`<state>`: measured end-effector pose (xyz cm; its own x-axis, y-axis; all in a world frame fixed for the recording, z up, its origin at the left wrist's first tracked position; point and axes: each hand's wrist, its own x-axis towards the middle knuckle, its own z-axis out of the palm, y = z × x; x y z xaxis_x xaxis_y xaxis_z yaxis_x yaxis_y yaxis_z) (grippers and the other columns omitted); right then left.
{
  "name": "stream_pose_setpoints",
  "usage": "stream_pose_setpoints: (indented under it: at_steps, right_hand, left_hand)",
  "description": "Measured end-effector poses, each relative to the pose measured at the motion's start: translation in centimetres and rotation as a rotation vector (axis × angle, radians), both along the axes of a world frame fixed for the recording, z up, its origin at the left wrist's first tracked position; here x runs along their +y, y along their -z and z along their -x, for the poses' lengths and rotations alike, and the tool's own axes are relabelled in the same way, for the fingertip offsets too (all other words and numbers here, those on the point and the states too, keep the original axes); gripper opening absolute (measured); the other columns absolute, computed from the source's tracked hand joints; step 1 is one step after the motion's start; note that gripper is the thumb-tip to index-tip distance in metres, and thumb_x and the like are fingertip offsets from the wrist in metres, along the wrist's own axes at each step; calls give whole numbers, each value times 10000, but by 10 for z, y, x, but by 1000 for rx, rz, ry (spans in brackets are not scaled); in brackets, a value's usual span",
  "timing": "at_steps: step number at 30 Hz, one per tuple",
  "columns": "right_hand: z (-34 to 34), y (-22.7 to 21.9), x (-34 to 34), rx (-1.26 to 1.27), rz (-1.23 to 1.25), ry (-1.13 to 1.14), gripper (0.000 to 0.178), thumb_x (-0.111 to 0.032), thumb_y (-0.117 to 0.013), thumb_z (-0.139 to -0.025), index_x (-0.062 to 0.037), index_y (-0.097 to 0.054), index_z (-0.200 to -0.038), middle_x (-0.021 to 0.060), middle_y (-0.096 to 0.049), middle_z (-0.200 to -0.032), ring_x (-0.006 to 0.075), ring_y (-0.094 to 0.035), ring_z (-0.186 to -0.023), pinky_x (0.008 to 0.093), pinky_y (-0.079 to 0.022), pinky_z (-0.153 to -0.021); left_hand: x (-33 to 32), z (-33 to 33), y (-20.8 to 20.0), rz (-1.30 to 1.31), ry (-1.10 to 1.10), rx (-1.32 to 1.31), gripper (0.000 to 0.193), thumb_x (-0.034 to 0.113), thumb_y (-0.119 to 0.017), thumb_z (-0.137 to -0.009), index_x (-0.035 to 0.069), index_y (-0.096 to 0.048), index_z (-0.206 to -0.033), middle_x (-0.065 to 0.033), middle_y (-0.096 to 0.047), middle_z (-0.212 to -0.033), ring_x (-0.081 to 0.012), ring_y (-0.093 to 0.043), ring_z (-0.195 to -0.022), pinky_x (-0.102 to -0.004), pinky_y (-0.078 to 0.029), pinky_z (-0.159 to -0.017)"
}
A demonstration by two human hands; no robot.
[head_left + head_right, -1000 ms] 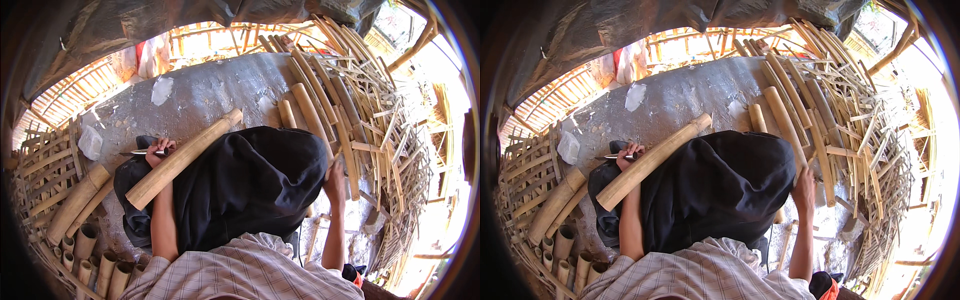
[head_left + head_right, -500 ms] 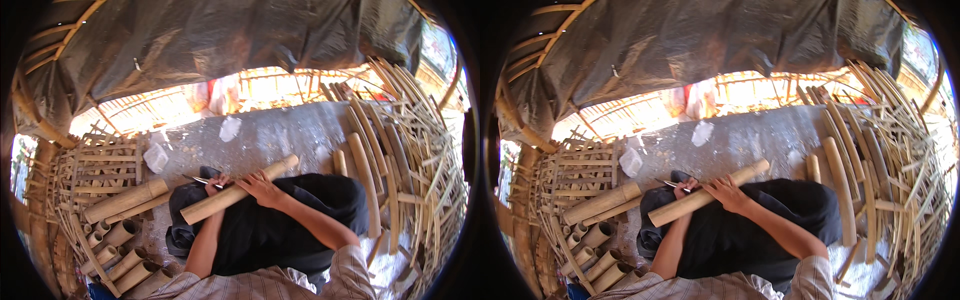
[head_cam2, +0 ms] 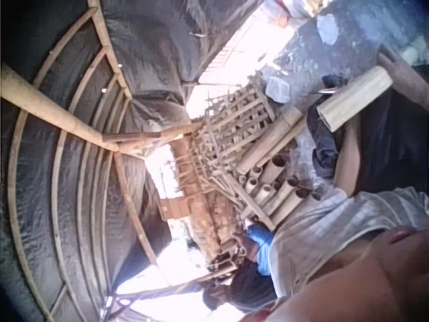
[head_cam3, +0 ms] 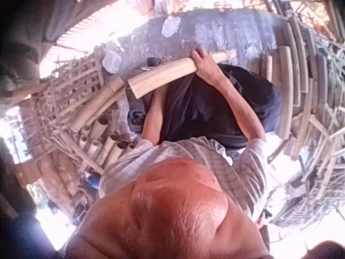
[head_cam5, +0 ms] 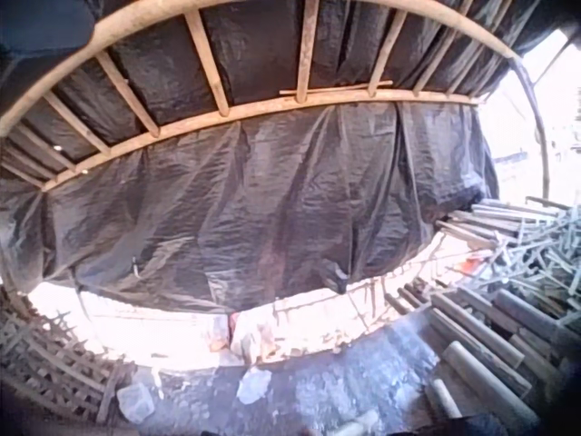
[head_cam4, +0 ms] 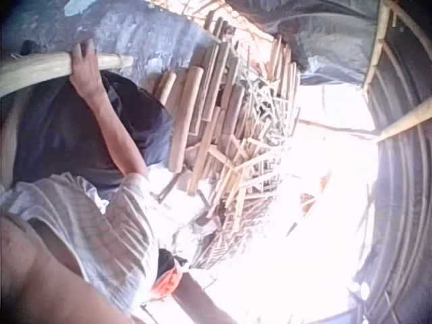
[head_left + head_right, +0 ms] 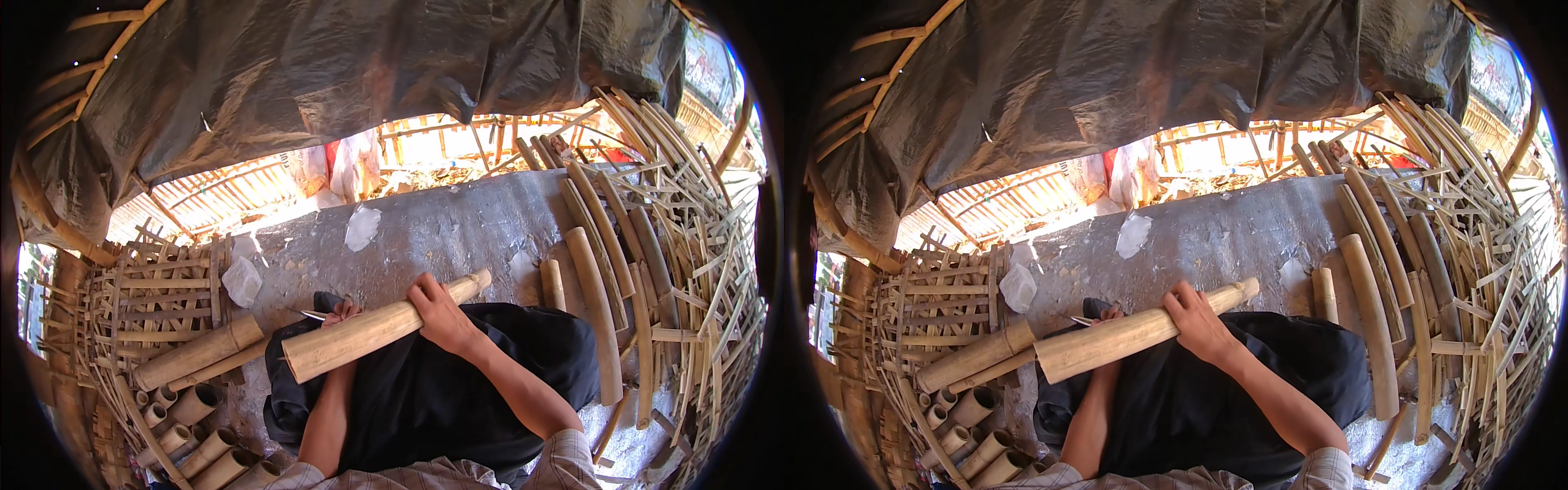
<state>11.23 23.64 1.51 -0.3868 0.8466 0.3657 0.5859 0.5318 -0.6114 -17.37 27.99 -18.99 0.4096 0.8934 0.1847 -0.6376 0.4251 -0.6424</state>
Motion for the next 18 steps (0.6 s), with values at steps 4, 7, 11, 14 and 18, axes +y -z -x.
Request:
stream_pose_setpoints:
  at_steps: [4, 7, 11, 14, 18]
  right_hand:
    - [0, -1, 7, 50, 19, 55, 515, 107, -640, -681, -6, -497, -1163, 179, -460, -1180, 401, -507, -1126, 449, -420, -975]
    - [-2, 0, 9, 56, 47, 52, 516, 108, -639, -687, -4, -492, -1168, 187, -451, -1169, 406, -504, -1124, 448, -415, -977]
    - [-11, 4, 11, -1, 73, 62, 491, 83, -662, -696, -13, -500, -1149, 178, -495, -1144, 401, -512, -1141, 462, -420, -984]
    - [-8, 2, 10, -34, 81, 27, 480, 54, -692, -698, -17, -505, -1134, 173, -565, -1139, 396, -533, -1155, 466, -426, -1004]
    - [-7, 9, 13, -79, 125, 32, 514, 34, -718, -694, -23, -520, -1164, 161, -630, -1151, 381, -562, -1164, 453, -428, -1030]
  left_hand:
    - [3, 22, 39, 356, 221, -517, 69, 104, -513, -842, 129, -485, -783, -27, -435, -731, -185, -472, -680, -369, -400, -732]
    - [6, 13, 29, 365, 111, -195, 67, 105, -514, -840, 127, -491, -781, -23, -449, -732, -172, -474, -672, -358, -404, -734]
    - [-2, -25, -38, -240, -314, 774, 101, 102, -550, -784, 124, -476, -720, -6, -458, -722, -130, -462, -652, -332, -396, -737]
    - [-5, -21, -53, -218, -273, 766, 129, 98, -567, -744, 123, -464, -670, 8, -444, -705, -95, -450, -633, -305, -363, -730]
    - [-6, -20, -56, -227, -288, 796, 129, 95, -570, -739, 118, -464, -668, 6, -441, -704, -90, -442, -619, -299, -344, -722]
